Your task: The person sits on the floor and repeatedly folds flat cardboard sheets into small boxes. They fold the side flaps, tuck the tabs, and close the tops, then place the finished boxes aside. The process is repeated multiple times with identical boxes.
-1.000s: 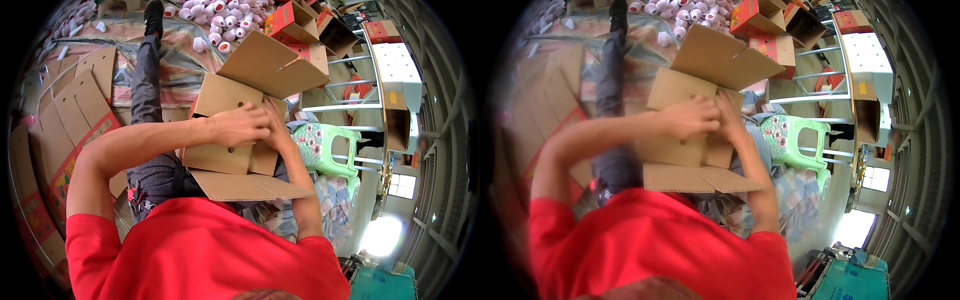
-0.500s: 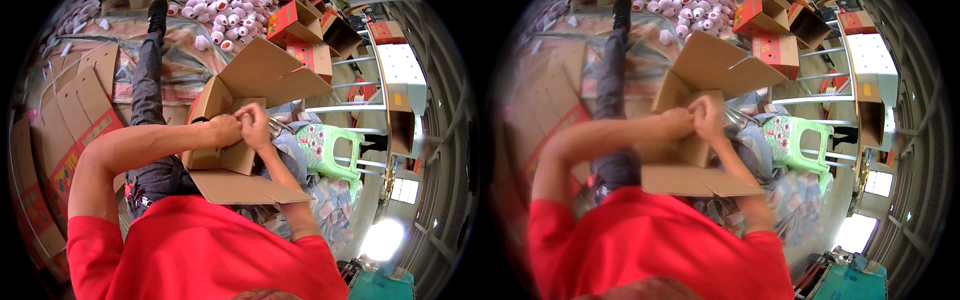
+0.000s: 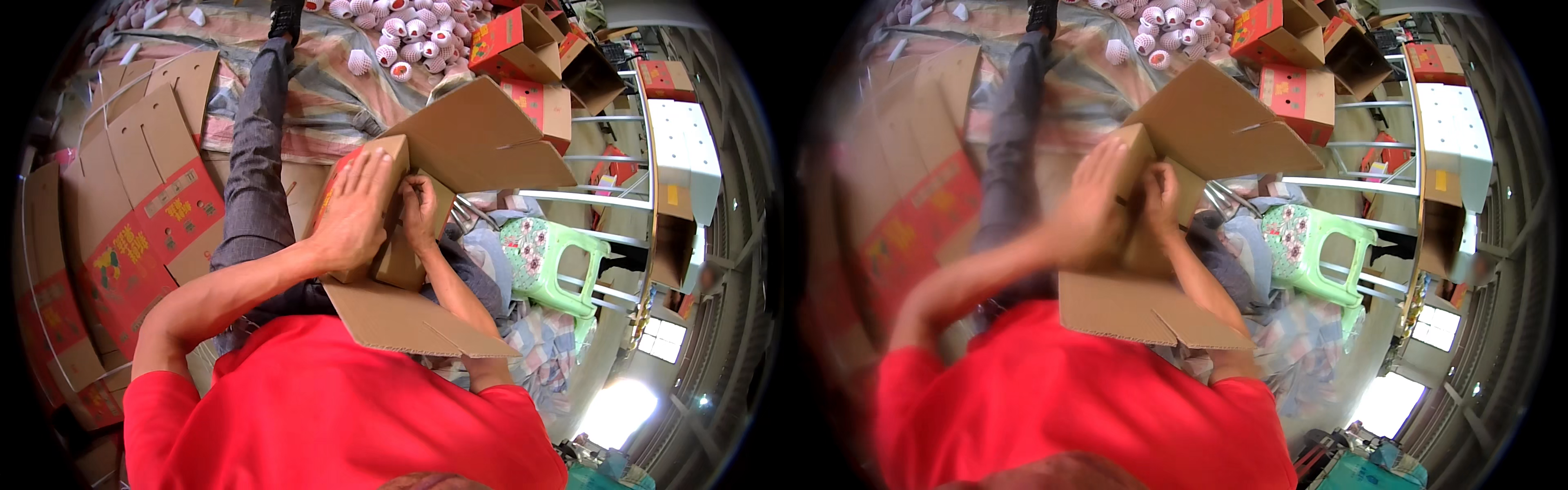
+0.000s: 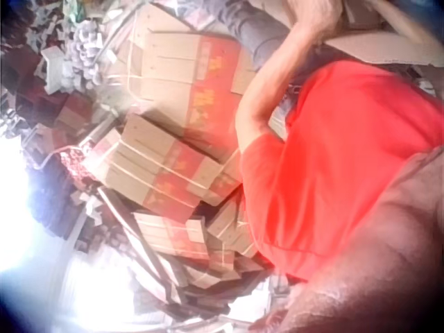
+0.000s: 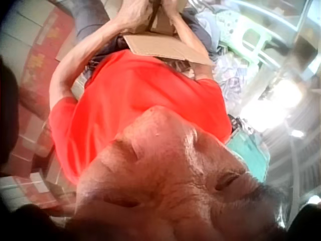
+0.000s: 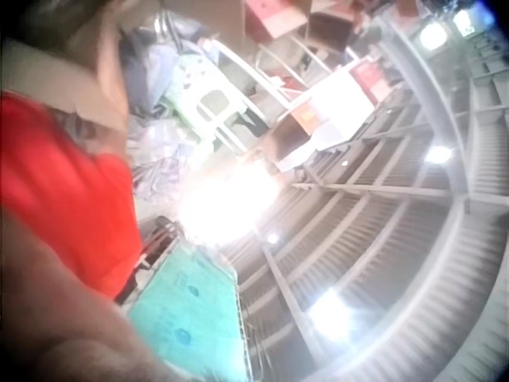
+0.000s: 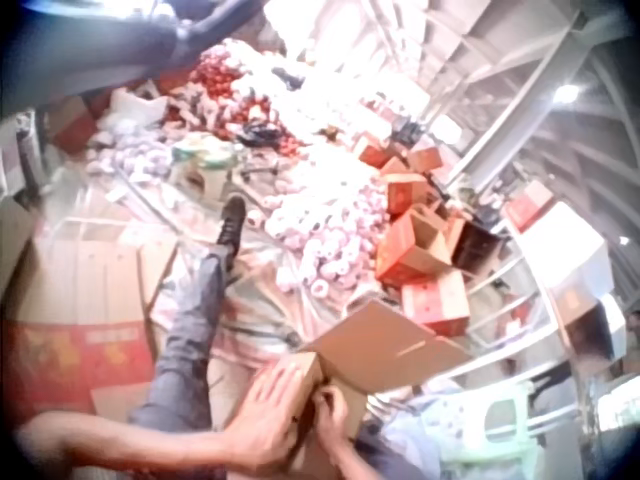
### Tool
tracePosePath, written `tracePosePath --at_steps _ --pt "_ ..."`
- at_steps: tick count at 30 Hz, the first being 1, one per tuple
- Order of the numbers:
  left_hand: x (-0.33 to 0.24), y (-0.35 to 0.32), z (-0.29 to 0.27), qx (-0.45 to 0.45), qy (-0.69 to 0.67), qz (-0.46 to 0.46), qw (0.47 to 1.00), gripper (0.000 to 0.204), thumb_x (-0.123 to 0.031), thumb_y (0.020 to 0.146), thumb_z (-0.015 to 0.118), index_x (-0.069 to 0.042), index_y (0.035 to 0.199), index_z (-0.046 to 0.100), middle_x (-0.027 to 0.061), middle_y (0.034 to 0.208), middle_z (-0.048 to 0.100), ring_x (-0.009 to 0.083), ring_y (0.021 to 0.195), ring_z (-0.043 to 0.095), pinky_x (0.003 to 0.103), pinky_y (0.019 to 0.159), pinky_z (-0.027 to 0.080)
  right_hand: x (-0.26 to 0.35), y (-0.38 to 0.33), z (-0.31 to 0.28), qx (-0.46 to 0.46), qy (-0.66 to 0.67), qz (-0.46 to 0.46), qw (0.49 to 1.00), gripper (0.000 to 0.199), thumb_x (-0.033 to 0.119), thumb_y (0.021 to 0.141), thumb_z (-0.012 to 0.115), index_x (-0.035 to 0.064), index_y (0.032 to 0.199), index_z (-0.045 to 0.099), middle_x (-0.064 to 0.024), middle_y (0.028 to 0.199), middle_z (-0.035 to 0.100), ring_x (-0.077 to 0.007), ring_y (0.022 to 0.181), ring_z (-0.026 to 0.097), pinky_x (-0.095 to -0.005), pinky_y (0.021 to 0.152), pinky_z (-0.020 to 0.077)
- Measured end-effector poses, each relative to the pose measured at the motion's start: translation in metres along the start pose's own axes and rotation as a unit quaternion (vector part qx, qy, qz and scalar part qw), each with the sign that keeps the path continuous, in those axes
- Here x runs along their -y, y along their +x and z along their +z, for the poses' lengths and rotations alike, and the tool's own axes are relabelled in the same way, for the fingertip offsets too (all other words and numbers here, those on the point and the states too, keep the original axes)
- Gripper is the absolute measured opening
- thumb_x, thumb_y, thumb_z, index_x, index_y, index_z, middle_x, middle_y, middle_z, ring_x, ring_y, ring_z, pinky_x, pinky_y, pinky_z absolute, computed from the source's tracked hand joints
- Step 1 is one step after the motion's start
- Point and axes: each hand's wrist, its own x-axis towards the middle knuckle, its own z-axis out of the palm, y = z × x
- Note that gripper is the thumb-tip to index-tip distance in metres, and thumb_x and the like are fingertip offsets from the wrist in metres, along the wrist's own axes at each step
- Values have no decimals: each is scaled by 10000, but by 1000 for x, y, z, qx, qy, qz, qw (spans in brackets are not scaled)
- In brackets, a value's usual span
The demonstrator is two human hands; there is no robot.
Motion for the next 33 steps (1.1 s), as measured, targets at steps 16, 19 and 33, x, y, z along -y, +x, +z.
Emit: tracePosePath --at_steps 16,19,33 --pt "87 -14 17 112 71 223 966 755 -238 809 794 15 1469 529 162 1548 491 356 1511 360 503 1268 282 71 -127 -109 -201 -178 -12 963 325 247 1112 504 -49 1234 558 -187 1166 701 -246 1026 699 -417 1034 510" --pt "85 -18 8 111 82 233 963 796 -233 815 788 -22 1520 488 145 1583 465 345 1524 353 510 1284 259 94 -179 -105 -260 -294 -191 900 585 452 1106 484 -29 1437 445 -240 1410 574 -316 1248 612 -477 1115 446" --pt "74 18 73 225 194 403 866 757 -388 945 628 -47 1591 429 111 1689 377 295 1605 244 517 1319 157 164 -217 -85 -149 -632 -329 686 845 623 1018 547 190 1675 240 -253 1738 116 -543 1579 118 -739 1226 121"
